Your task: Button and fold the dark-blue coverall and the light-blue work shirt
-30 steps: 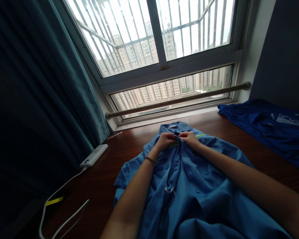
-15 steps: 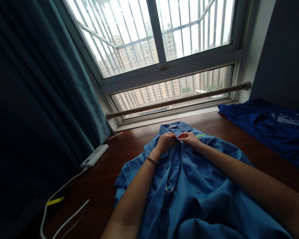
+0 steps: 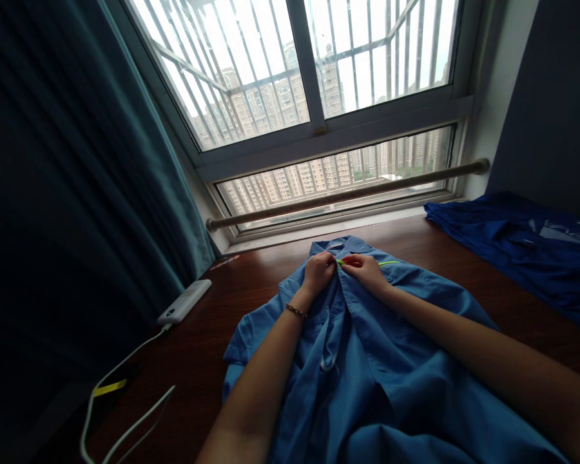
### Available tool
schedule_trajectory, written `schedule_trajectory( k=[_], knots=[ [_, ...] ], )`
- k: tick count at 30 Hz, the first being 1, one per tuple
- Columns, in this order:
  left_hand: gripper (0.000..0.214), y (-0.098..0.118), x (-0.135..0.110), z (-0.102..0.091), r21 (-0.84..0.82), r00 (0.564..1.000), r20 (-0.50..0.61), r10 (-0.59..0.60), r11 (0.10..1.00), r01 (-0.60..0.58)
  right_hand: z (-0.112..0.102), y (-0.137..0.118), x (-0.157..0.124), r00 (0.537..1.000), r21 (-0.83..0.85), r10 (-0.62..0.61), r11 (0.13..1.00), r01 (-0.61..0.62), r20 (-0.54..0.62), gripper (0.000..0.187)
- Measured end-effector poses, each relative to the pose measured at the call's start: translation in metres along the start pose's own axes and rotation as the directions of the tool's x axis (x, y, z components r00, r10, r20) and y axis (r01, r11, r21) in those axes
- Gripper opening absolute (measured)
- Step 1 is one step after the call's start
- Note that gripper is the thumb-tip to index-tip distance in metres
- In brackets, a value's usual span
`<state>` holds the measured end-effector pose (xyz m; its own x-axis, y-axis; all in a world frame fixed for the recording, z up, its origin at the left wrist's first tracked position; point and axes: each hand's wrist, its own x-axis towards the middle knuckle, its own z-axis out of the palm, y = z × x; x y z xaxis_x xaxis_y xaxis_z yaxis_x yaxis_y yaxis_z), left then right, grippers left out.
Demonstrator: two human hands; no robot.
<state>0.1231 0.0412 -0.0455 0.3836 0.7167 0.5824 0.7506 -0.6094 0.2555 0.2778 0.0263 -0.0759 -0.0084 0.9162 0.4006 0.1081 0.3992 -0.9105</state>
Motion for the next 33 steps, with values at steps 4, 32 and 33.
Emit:
schedule_trajectory(
  k=[4, 32, 33],
  knots=[
    [0.010, 0.005, -0.002, 0.000, 0.076, 1.000, -0.018, -0.023, 0.997, 0.024, 0.000, -0.008, -0.005, 0.997, -0.127, -0.074, 0.989, 0.069, -0.028, 0.021],
    [0.015, 0.003, -0.006, -0.005, 0.087, 0.987, 0.131, 0.089, 0.991, -0.100, 0.001, -0.012, -0.010, 0.987, -0.274, -0.138, 0.955, 0.111, -0.080, 0.009],
    [0.015, 0.003, -0.006, -0.004, 0.086, 0.988, 0.125, 0.088, 0.991, -0.099, 0.001, -0.012, -0.010, 0.988, -0.285, -0.137, 0.952, 0.111, -0.073, 0.009]
  ],
)
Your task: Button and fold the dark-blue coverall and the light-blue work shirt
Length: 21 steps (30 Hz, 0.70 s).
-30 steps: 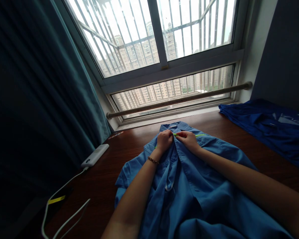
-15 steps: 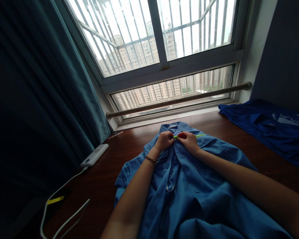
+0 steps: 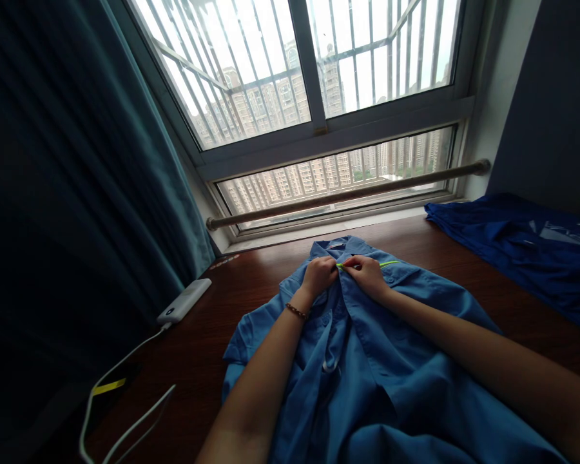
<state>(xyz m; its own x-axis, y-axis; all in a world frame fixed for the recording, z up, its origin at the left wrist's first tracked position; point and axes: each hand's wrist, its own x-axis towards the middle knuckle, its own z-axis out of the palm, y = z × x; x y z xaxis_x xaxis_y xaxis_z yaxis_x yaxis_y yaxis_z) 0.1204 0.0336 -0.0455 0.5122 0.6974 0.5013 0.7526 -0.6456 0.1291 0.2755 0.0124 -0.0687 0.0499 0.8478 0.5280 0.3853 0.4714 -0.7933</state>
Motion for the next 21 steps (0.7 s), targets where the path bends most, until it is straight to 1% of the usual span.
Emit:
schedule_trajectory(
  k=[2, 4, 5, 7, 9, 11, 14, 15, 16, 17, 19, 21],
  knots=[
    [0.015, -0.002, 0.000, 0.002, -0.058, 1.000, -0.007, -0.021, 0.998, 0.021, -0.001, -0.001, -0.001, 1.000, -0.043, -0.006, 0.999, 0.007, 0.018, 0.012],
    [0.017, -0.005, 0.002, 0.003, -0.175, 0.996, 0.016, -0.082, 0.981, 0.084, -0.001, -0.003, -0.002, 0.999, -0.101, -0.016, 0.995, 0.019, 0.035, 0.015],
    [0.018, -0.006, 0.004, 0.003, -0.246, 0.991, 0.056, -0.120, 0.960, 0.130, -0.001, -0.003, -0.003, 0.999, -0.130, -0.022, 0.991, 0.028, 0.047, 0.016],
    [0.021, -0.011, 0.007, 0.002, -0.385, 0.966, 0.188, -0.175, 0.892, 0.237, 0.001, -0.003, -0.005, 0.997, -0.186, -0.040, 0.981, 0.052, 0.069, 0.018],
    [0.024, -0.016, 0.009, 0.000, -0.488, 0.930, 0.315, -0.188, 0.808, 0.328, 0.003, -0.002, -0.006, 0.994, -0.232, -0.062, 0.969, 0.082, 0.094, 0.021],
    [0.027, -0.022, 0.010, -0.003, -0.547, 0.903, 0.387, -0.187, 0.742, 0.388, 0.004, 0.000, -0.006, 0.988, -0.257, -0.093, 0.959, 0.122, 0.122, 0.022],
    [0.033, -0.028, 0.009, -0.006, -0.569, 0.866, 0.476, -0.153, 0.698, 0.435, 0.005, -0.001, -0.007, 0.977, -0.282, -0.114, 0.946, 0.162, 0.178, 0.017],
    [0.037, -0.030, 0.008, -0.007, -0.572, 0.851, 0.509, -0.126, 0.690, 0.444, 0.005, -0.003, -0.008, 0.976, -0.311, -0.101, 0.937, 0.159, 0.194, 0.017],
    [0.042, -0.031, 0.007, -0.008, -0.576, 0.835, 0.541, -0.095, 0.681, 0.451, 0.005, -0.005, -0.009, 0.976, -0.359, -0.080, 0.921, 0.150, 0.201, 0.021],
    [0.046, -0.032, 0.007, -0.010, -0.582, 0.818, 0.572, -0.063, 0.671, 0.459, 0.004, -0.009, -0.010, 0.978, -0.423, -0.060, 0.895, 0.141, 0.200, 0.028],
    [0.049, -0.033, 0.006, -0.013, -0.594, 0.792, 0.611, 0.003, 0.663, 0.455, 0.003, -0.018, -0.014, 0.982, -0.567, -0.035, 0.813, 0.134, 0.183, 0.043],
    [0.053, -0.035, 0.005, -0.015, -0.579, 0.783, 0.619, 0.066, 0.711, 0.398, 0.002, -0.029, -0.018, 0.981, -0.673, 0.023, 0.730, 0.115, 0.193, 0.050]
  ],
)
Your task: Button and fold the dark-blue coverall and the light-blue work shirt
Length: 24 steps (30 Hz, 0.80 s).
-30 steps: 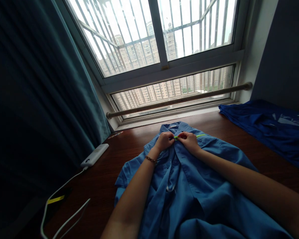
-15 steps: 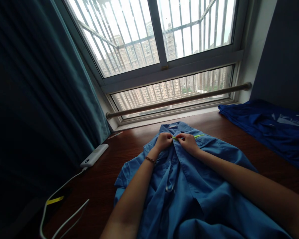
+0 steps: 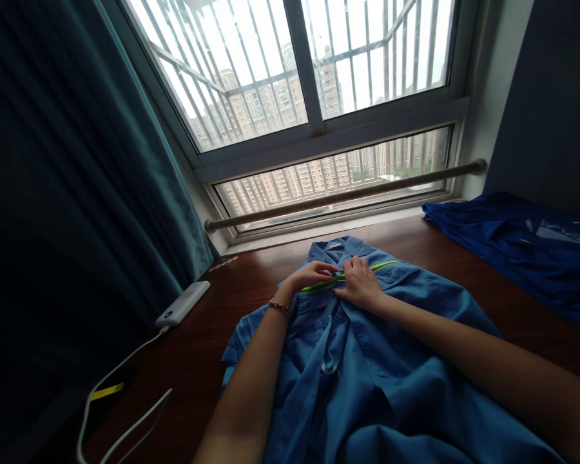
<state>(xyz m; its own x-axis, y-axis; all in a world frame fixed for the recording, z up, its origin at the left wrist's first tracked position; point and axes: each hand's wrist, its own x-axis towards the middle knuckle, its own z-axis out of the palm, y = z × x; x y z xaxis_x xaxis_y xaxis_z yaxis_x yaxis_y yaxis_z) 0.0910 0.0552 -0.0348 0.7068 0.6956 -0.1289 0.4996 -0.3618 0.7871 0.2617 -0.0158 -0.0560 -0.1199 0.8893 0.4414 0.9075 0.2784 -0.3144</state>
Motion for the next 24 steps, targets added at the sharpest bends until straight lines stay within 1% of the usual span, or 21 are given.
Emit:
schedule_trajectory(
  k=[1, 2, 4, 5, 6, 7, 9, 11, 12, 14, 15, 17, 19, 20, 22, 24],
  knots=[
    [0.058, -0.001, 0.000, -0.001, 0.067, 1.000, 0.013, 0.014, 0.998, -0.015, -0.004, -0.003, -0.002, 0.998, -0.031, 0.023, 0.999, -0.021, 0.066, 0.049],
    [0.065, -0.002, 0.000, -0.001, 0.148, 1.000, 0.018, 0.015, 0.989, -0.018, -0.008, -0.006, -0.003, 0.986, -0.043, 0.045, 0.998, -0.039, 0.159, 0.048],
    [0.083, -0.007, 0.000, 0.002, 0.306, 0.999, 0.010, -0.044, 0.951, 0.038, -0.015, -0.009, -0.004, 0.934, -0.038, 0.063, 0.998, -0.053, 0.352, 0.046],
    [0.091, -0.010, 0.001, 0.004, 0.365, 0.996, 0.000, -0.088, 0.927, 0.081, -0.017, -0.010, -0.003, 0.906, -0.035, 0.057, 0.998, -0.047, 0.418, 0.045],
    [0.095, -0.013, 0.001, 0.006, 0.411, 0.992, -0.016, -0.123, 0.904, 0.119, -0.019, -0.010, -0.003, 0.887, -0.035, 0.048, 0.999, -0.036, 0.458, 0.044],
    [0.096, -0.017, 0.002, 0.008, 0.444, 0.989, -0.035, -0.146, 0.884, 0.146, -0.020, -0.010, -0.002, 0.878, -0.037, 0.040, 0.999, -0.025, 0.476, 0.043],
    [0.092, -0.025, 0.002, 0.012, 0.487, 0.985, -0.088, -0.147, 0.856, 0.171, -0.017, -0.008, 0.000, 0.884, -0.036, 0.036, 0.999, -0.022, 0.467, 0.039],
    [0.082, -0.032, 0.003, 0.013, 0.509, 0.978, -0.174, -0.115, 0.840, 0.190, -0.009, -0.005, 0.003, 0.899, -0.033, 0.046, 0.999, -0.035, 0.435, 0.034],
    [0.078, -0.035, 0.004, 0.012, 0.514, 0.970, -0.222, -0.099, 0.834, 0.202, -0.003, -0.002, 0.005, 0.912, -0.036, 0.059, 0.998, -0.049, 0.405, 0.032],
    [0.071, -0.038, 0.008, 0.009, 0.523, 0.943, -0.323, -0.078, 0.816, 0.246, 0.012, 0.003, 0.010, 0.950, -0.016, 0.091, 0.996, -0.091, 0.298, 0.029],
    [0.069, -0.038, 0.012, 0.009, 0.532, 0.920, -0.384, -0.076, 0.796, 0.288, 0.020, 0.007, 0.013, 0.965, 0.041, 0.109, 0.992, -0.122, 0.237, 0.028],
    [0.062, -0.036, 0.020, 0.010, 0.558, 0.852, -0.519, -0.075, 0.725, 0.403, 0.033, 0.014, 0.020, 0.977, 0.231, 0.166, 0.954, -0.193, 0.135, 0.023],
    [0.049, -0.033, 0.027, 0.018, 0.572, 0.780, -0.623, -0.052, 0.649, 0.500, 0.041, 0.024, 0.028, 0.969, 0.403, 0.221, 0.881, -0.248, 0.112, 0.019],
    [0.040, -0.031, 0.030, 0.023, 0.586, 0.760, -0.650, -0.020, 0.623, 0.517, 0.043, 0.029, 0.032, 0.963, 0.456, 0.245, 0.848, -0.270, 0.116, 0.017],
    [0.026, -0.027, 0.032, 0.034, 0.626, 0.751, -0.657, 0.062, 0.600, 0.498, 0.045, 0.040, 0.039, 0.955, 0.522, 0.272, 0.801, -0.292, 0.117, 0.016],
    [0.024, -0.022, 0.029, 0.043, 0.686, 0.742, -0.641, 0.197, 0.580, 0.439, 0.044, 0.051, 0.044, 0.948, 0.614, 0.289, 0.726, -0.309, 0.136, 0.016]
  ],
)
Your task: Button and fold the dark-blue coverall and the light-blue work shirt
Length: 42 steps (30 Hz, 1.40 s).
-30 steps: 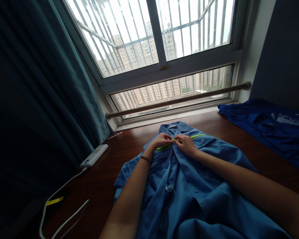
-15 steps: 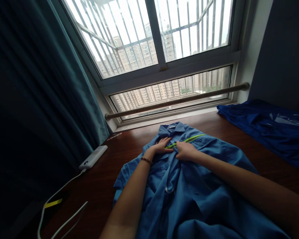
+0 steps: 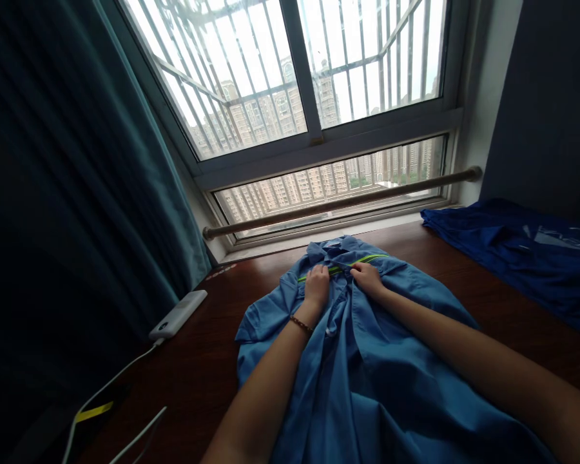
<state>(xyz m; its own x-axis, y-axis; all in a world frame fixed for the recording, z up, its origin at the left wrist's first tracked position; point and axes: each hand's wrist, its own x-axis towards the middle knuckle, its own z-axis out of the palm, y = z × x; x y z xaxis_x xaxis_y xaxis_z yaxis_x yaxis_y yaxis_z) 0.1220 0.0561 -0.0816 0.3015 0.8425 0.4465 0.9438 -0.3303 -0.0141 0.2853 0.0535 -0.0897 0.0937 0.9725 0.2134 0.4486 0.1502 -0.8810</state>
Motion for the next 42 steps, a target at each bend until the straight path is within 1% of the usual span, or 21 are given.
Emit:
schedule_trajectory(
  k=[2, 3, 4, 5, 6, 7, 10, 13, 16, 18, 20, 23, 25, 29, 33, 37, 40, 42],
  knots=[
    [0.028, 0.006, -0.006, -0.004, -0.013, 0.988, -0.108, 0.113, 0.993, -0.115, -0.007, 0.006, 0.006, 0.999, 0.135, 0.045, 0.990, -0.049, 0.030, 0.015],
    [0.030, 0.008, -0.008, -0.006, -0.034, 0.972, -0.146, 0.186, 0.981, -0.193, -0.009, 0.008, 0.008, 0.996, 0.201, 0.072, 0.976, -0.081, 0.052, 0.015],
    [0.031, 0.011, -0.009, -0.007, -0.068, 0.950, -0.164, 0.265, 0.958, -0.279, -0.011, 0.010, 0.009, 0.992, 0.261, 0.099, 0.959, -0.115, 0.074, 0.015],
    [0.031, 0.014, -0.009, -0.007, -0.113, 0.929, -0.158, 0.335, 0.929, -0.354, -0.013, 0.012, 0.010, 0.988, 0.315, 0.122, 0.938, -0.146, 0.096, 0.016],
    [0.031, 0.017, -0.009, -0.005, -0.161, 0.912, -0.143, 0.386, 0.900, -0.406, -0.014, 0.012, 0.011, 0.984, 0.365, 0.138, 0.915, -0.171, 0.115, 0.017],
    [0.032, 0.020, -0.008, -0.003, -0.204, 0.901, -0.123, 0.416, 0.878, -0.433, -0.014, 0.013, 0.011, 0.980, 0.409, 0.149, 0.892, -0.191, 0.132, 0.019],
    [0.035, 0.026, -0.008, 0.009, -0.280, 0.906, -0.033, 0.423, 0.866, -0.414, -0.015, 0.014, 0.011, 0.974, 0.512, 0.158, 0.830, -0.222, 0.165, 0.023],
    [0.040, 0.026, -0.012, 0.016, -0.252, 0.915, 0.068, 0.398, 0.894, -0.370, -0.015, 0.013, 0.010, 0.971, 0.565, 0.158, 0.791, -0.234, 0.180, 0.025],
    [0.049, 0.025, -0.016, 0.014, -0.197, 0.926, 0.137, 0.353, 0.925, -0.324, -0.015, 0.012, 0.008, 0.968, 0.604, 0.171, 0.757, -0.249, 0.185, 0.018],
    [0.050, 0.025, -0.017, 0.009, -0.212, 0.918, 0.161, 0.363, 0.921, -0.327, -0.015, 0.010, 0.007, 0.965, 0.629, 0.187, 0.732, -0.260, 0.181, 0.013],
    [0.047, 0.026, -0.017, 0.001, -0.267, 0.896, 0.153, 0.418, 0.890, -0.369, -0.015, 0.008, 0.006, 0.963, 0.648, 0.202, 0.713, -0.268, 0.177, 0.011],
    [0.039, 0.028, -0.017, -0.011, -0.376, 0.846, 0.095, 0.525, 0.806, -0.458, -0.015, 0.006, 0.005, 0.962, 0.667, 0.213, 0.694, -0.271, 0.169, 0.011],
    [0.035, 0.030, -0.019, -0.019, -0.432, 0.830, 0.069, 0.553, 0.767, -0.475, -0.016, 0.005, 0.005, 0.962, 0.680, 0.221, 0.682, -0.270, 0.160, 0.011],
    [0.030, 0.032, -0.022, -0.028, -0.484, 0.847, 0.084, 0.525, 0.764, -0.426, -0.017, 0.004, 0.004, 0.962, 0.696, 0.226, 0.666, -0.268, 0.153, 0.011],
    [0.025, 0.033, -0.025, -0.031, -0.491, 0.859, 0.079, 0.506, 0.769, -0.408, -0.018, 0.004, 0.003, 0.960, 0.708, 0.217, 0.650, -0.276, 0.176, 0.019],
    [0.021, 0.035, -0.025, -0.034, -0.443, 0.868, 0.063, 0.493, 0.793, -0.418, -0.020, 0.002, 0.001, 0.958, 0.709, 0.219, 0.645, -0.285, 0.186, 0.029],
    [0.016, 0.038, -0.024, -0.036, -0.382, 0.874, -0.002, 0.487, 0.807, -0.450, -0.023, -0.003, -0.001, 0.956, 0.702, 0.196, 0.649, -0.293, 0.217, 0.029],
    [0.012, 0.039, -0.022, -0.035, -0.400, 0.880, 0.009, 0.475, 0.808, -0.432, -0.025, -0.008, -0.002, 0.947, 0.686, 0.186, 0.654, -0.318, 0.261, 0.029]
  ],
)
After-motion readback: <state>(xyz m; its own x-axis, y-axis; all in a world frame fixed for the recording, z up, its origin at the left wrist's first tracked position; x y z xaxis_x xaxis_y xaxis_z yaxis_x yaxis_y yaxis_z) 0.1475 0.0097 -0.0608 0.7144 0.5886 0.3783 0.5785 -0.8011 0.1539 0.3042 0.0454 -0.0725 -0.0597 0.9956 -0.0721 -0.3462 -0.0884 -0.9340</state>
